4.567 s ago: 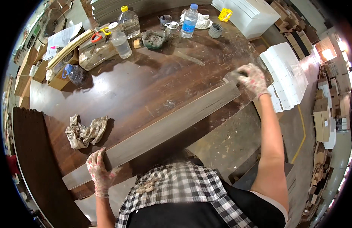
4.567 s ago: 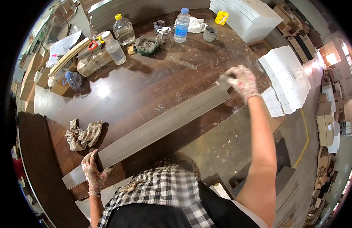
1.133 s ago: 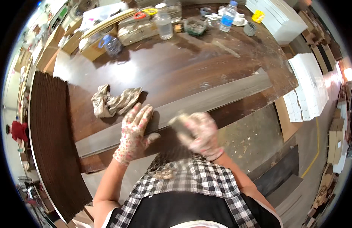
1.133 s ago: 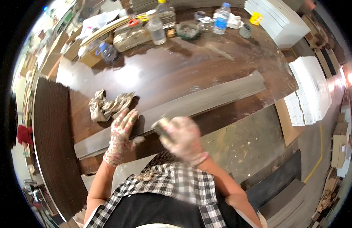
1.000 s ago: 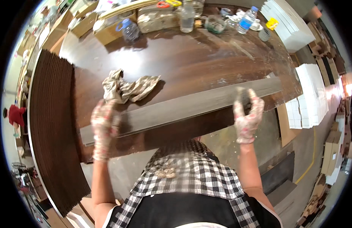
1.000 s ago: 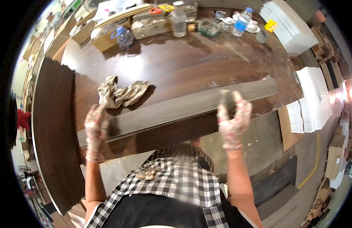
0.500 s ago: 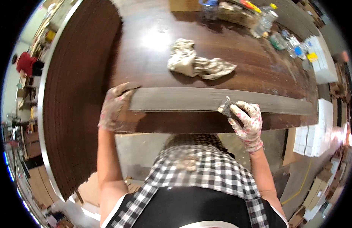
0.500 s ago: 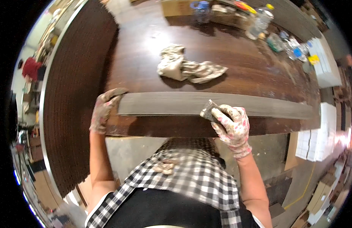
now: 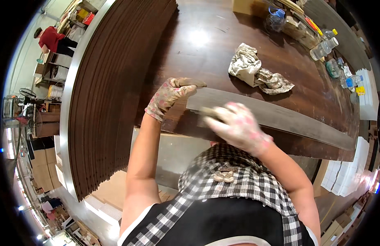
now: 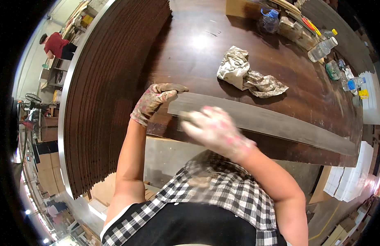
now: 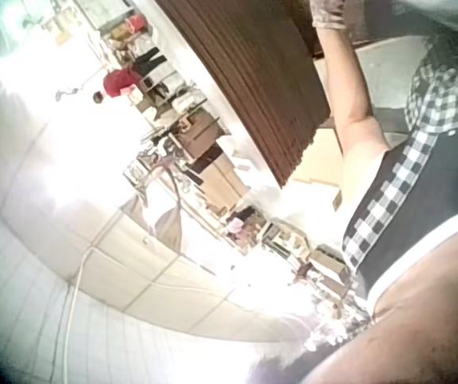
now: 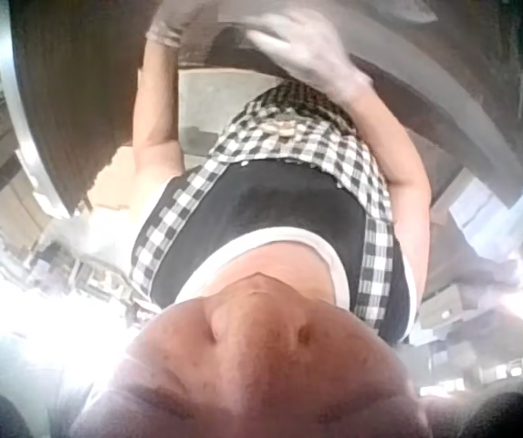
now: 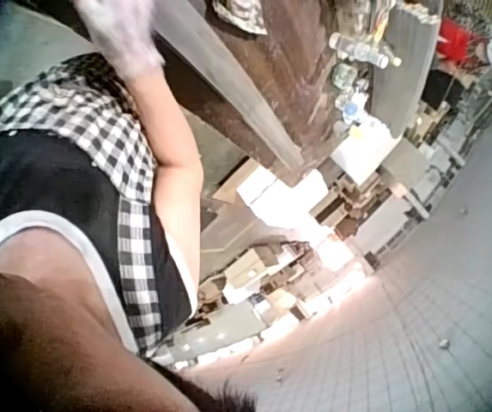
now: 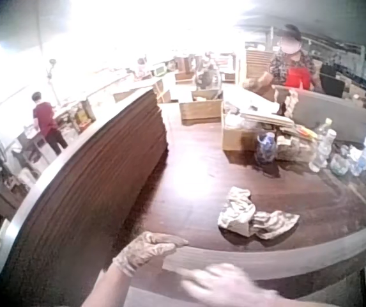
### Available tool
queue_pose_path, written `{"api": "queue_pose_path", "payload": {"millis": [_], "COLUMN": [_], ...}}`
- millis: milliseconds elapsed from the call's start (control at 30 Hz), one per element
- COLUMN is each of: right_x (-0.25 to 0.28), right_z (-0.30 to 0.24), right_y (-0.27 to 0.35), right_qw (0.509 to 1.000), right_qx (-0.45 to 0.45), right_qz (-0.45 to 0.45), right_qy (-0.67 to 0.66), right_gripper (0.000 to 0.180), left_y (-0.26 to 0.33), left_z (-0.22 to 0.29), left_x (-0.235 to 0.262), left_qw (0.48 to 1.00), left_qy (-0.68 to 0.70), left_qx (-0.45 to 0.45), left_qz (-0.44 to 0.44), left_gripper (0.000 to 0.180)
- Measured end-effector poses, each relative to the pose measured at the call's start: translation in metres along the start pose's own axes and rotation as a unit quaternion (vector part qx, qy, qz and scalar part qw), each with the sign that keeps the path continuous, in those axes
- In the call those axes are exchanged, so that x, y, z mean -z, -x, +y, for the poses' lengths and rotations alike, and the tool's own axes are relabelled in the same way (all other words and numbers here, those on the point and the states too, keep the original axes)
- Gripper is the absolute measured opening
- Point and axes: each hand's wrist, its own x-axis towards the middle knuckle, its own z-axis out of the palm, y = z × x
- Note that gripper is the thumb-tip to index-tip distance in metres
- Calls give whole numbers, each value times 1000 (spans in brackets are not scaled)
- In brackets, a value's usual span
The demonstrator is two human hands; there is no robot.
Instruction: The person sands the edges and surfaces of long wooden boards by hand using a sanding block, then places the finished boards onto a stack on the left side of the table.
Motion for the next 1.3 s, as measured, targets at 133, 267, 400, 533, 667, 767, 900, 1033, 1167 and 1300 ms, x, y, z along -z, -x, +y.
{"api": "queue_pose_path", "payload": {"millis": [133, 267, 400, 533, 667, 767, 900, 1033, 1167, 1300], "right_x": [59, 61, 13, 40, 107, 118, 81, 130, 200, 257], "right_z": [6, -3, -1, 10, 18, 17, 14, 45, 98, 154], "right_y": [99, 74, 49, 115, 228, 215, 168, 250, 375, 505], "right_qw": [990, 985, 979, 941, 772, 749, 883, 820, 691, 616], "right_qx": [-134, -157, -161, -243, -518, -522, -389, -466, -577, -601], "right_qz": [31, 65, 107, 170, 267, 294, 222, 233, 325, 383], "right_qy": [36, -4, 72, 161, 254, 282, 139, 236, 291, 337], "right_gripper": [33, 34, 36, 34, 39, 43, 48, 52, 40, 41], "left_y": [3, -5, -33, -41, -39, -49, -68, -69, -72, -72], "left_z": [2, 29, 47, 5, 11, 15, 32, 46, 33, 34], "left_x": [1, -32, -100, -138, -153, -178, -242, -264, -258, -262], "left_qw": [999, 976, 927, 926, 931, 881, 844, 857, 832, 838], "left_qy": [-27, -124, -31, -120, -211, -298, -365, -464, -491, -490], "left_qx": [34, -15, -249, -277, -233, -332, -379, -225, -258, -240], "left_qz": [12, 176, 278, 225, 187, 157, 100, -6, 28, 17], "left_gripper": [38, 37, 46, 47, 53, 49, 51, 51, 51, 49]}}
